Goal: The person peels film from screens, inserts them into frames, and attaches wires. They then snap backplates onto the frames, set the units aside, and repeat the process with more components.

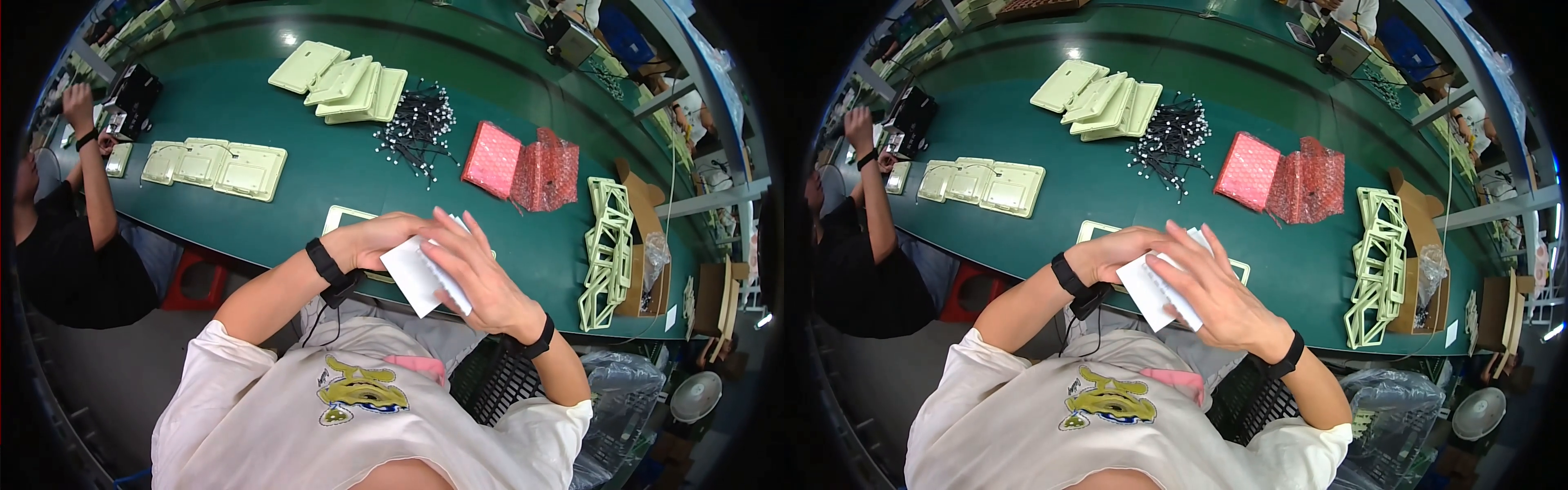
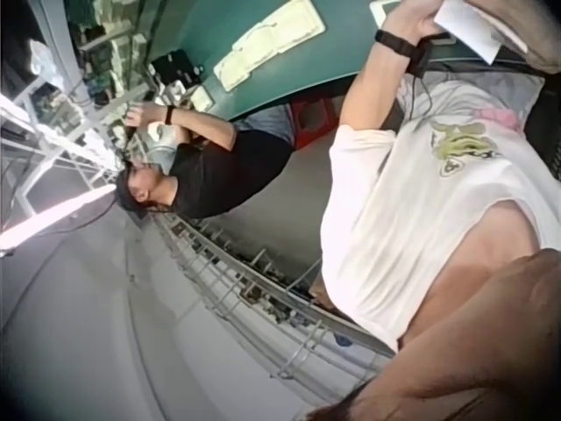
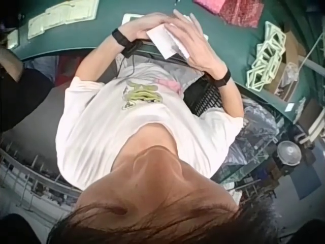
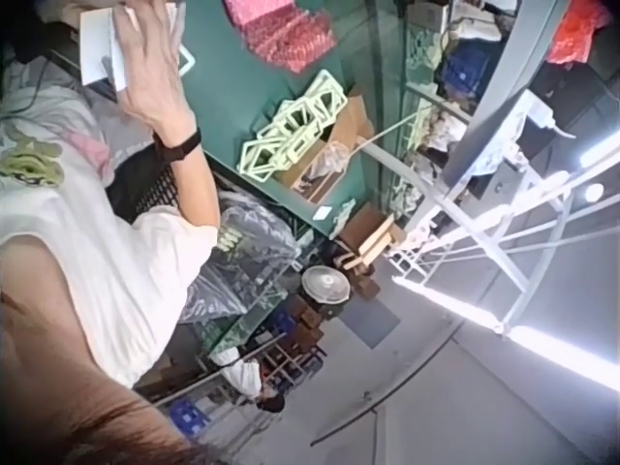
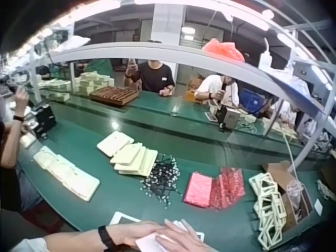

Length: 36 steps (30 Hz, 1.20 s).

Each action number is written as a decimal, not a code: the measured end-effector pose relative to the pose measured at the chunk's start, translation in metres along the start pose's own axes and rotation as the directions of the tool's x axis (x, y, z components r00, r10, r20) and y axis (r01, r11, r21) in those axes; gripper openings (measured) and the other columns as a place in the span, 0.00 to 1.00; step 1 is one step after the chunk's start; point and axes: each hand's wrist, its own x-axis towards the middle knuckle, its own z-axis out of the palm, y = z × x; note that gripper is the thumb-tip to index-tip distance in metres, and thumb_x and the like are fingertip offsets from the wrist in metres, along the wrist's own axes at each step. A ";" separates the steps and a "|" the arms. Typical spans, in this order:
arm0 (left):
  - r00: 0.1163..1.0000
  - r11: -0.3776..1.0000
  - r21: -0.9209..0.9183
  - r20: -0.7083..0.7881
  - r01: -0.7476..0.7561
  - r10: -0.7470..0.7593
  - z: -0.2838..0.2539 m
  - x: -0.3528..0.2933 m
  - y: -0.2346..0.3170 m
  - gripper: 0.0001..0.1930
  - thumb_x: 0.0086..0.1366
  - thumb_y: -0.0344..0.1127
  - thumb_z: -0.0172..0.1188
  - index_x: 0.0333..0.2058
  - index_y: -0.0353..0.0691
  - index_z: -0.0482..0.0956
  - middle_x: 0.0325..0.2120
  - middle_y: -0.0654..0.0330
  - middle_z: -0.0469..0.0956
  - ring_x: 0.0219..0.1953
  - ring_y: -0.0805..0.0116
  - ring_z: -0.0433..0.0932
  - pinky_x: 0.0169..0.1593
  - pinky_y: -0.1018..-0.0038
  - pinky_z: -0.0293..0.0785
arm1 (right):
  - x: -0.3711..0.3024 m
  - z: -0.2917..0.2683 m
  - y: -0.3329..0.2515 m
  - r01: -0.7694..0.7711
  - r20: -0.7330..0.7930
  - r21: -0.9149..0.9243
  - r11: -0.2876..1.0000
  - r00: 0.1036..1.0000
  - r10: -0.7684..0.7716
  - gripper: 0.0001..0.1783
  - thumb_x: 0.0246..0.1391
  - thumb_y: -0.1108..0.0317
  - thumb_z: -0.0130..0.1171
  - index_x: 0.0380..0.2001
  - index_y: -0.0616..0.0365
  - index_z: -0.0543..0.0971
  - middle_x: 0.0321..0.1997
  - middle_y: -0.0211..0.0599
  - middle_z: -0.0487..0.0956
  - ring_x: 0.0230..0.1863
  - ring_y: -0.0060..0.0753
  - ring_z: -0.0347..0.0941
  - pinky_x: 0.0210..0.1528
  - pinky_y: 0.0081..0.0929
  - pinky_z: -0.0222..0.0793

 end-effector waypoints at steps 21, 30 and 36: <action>0.997 0.996 0.065 0.047 -0.066 0.063 -0.015 -0.043 -0.012 0.27 0.80 0.41 0.58 0.66 0.23 0.71 0.58 0.46 0.82 0.57 0.58 0.86 0.60 0.64 0.83 | -0.005 -0.002 -0.018 -0.424 0.042 -0.139 0.895 0.900 0.433 0.50 0.42 0.63 0.78 0.70 0.60 0.69 0.68 0.53 0.69 0.69 0.61 0.65 0.71 0.56 0.60; 0.992 0.991 0.070 -0.059 0.114 -0.110 -0.014 -0.071 -0.035 0.24 0.79 0.39 0.58 0.62 0.22 0.76 0.60 0.46 0.81 0.58 0.59 0.85 0.59 0.67 0.83 | -0.034 -0.005 -0.040 -0.399 0.208 -0.142 0.906 0.883 0.422 0.48 0.42 0.66 0.78 0.70 0.56 0.72 0.75 0.51 0.65 0.71 0.59 0.65 0.71 0.54 0.63; 0.996 0.986 0.155 0.070 -0.068 0.058 -0.008 -0.094 -0.039 0.22 0.79 0.34 0.56 0.59 0.17 0.78 0.75 0.37 0.61 0.71 0.45 0.72 0.71 0.62 0.70 | -0.064 -0.023 -0.015 -0.471 0.161 -0.144 0.870 0.856 0.490 0.44 0.42 0.67 0.78 0.66 0.55 0.77 0.75 0.50 0.67 0.70 0.58 0.67 0.70 0.52 0.64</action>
